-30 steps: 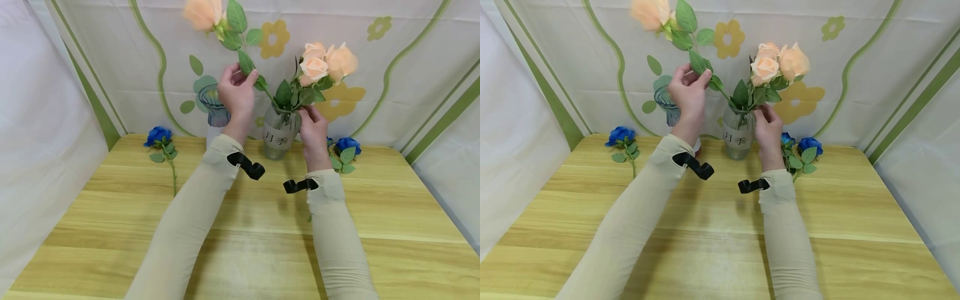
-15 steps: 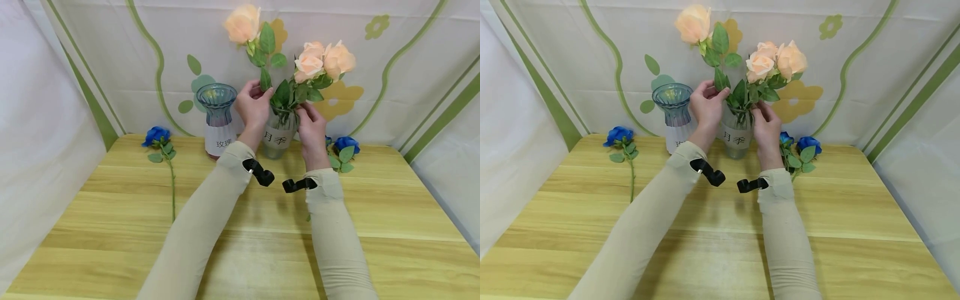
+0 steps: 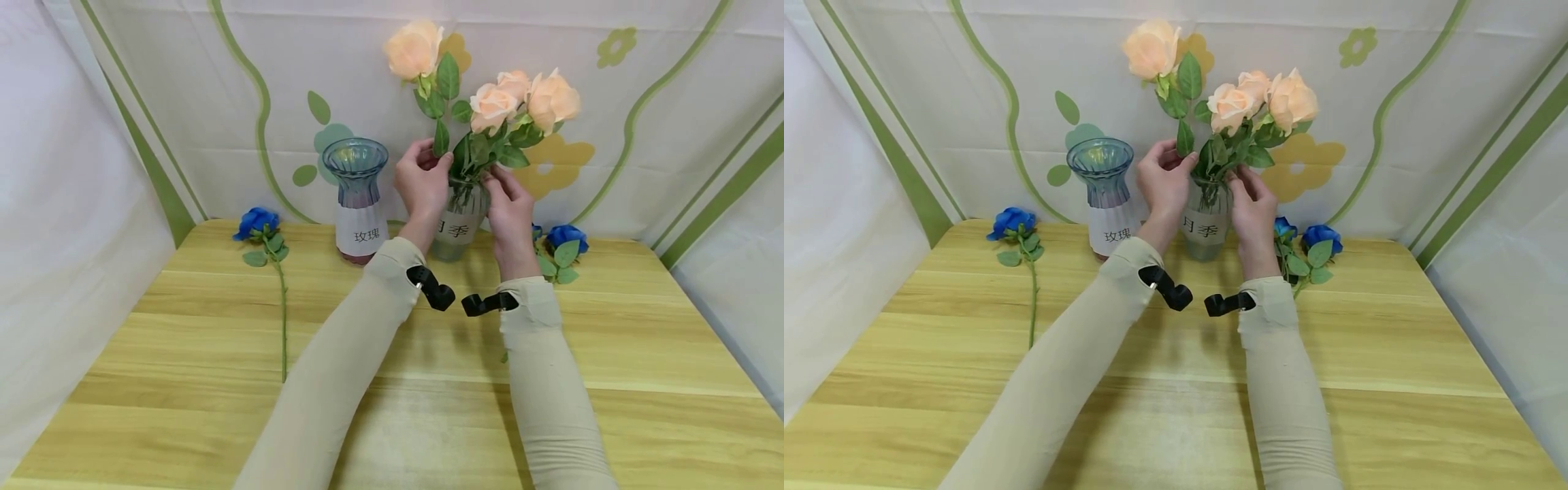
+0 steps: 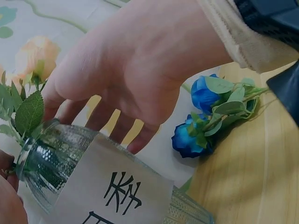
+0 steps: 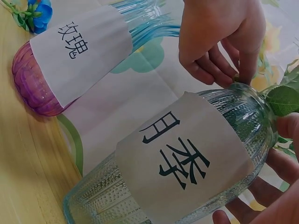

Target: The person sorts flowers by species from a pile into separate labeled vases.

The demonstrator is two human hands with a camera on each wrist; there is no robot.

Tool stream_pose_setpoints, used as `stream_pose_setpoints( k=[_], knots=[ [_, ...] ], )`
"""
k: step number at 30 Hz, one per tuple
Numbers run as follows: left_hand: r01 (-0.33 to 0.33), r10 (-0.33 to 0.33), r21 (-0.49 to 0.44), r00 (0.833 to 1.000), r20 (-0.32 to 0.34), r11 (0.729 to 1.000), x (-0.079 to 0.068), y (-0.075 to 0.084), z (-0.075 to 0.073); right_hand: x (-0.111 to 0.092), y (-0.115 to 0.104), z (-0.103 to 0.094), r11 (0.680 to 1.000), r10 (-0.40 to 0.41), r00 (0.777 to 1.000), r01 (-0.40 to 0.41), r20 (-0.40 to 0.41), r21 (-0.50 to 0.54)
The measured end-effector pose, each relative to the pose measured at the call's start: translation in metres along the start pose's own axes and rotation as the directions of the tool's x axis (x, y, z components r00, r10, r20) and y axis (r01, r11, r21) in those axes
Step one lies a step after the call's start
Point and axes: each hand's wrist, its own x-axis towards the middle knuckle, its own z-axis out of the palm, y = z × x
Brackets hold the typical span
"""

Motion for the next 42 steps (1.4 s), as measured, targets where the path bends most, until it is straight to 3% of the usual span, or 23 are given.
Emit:
stream_pose_setpoints(
  k=[8, 14, 28, 37, 42],
  knots=[
    [0.015, -0.015, 0.013, 1.000, -0.008, 1.000, -0.002, -0.004, 0.001, 0.000, -0.001, 0.001, 1.000, -0.001, 1.000, 0.001, 0.006, 0.000],
    [0.030, -0.032, 0.057, 0.999, 0.025, 0.998, -0.003, -0.007, 0.001, 0.000, 0.000, 0.001, 1.000, -0.007, 1.000, 0.006, 0.011, 0.018],
    [0.066, -0.061, -0.065, 0.996, 0.071, 0.996, -0.007, -0.014, -0.008, 0.000, -0.001, 0.000, 1.000, -0.019, 1.000, 0.019, 0.006, 0.010],
    [0.055, -0.047, -0.090, 0.995, 0.087, 0.994, -0.006, -0.007, -0.008, 0.001, 0.000, -0.001, 0.999, -0.018, 1.000, 0.018, 0.010, 0.028],
    [0.070, -0.065, -0.057, 0.994, 0.089, 0.996, -0.004, -0.001, -0.003, 0.001, 0.000, 0.000, 1.000, -0.021, 1.000, 0.021, 0.005, 0.022]
  ],
)
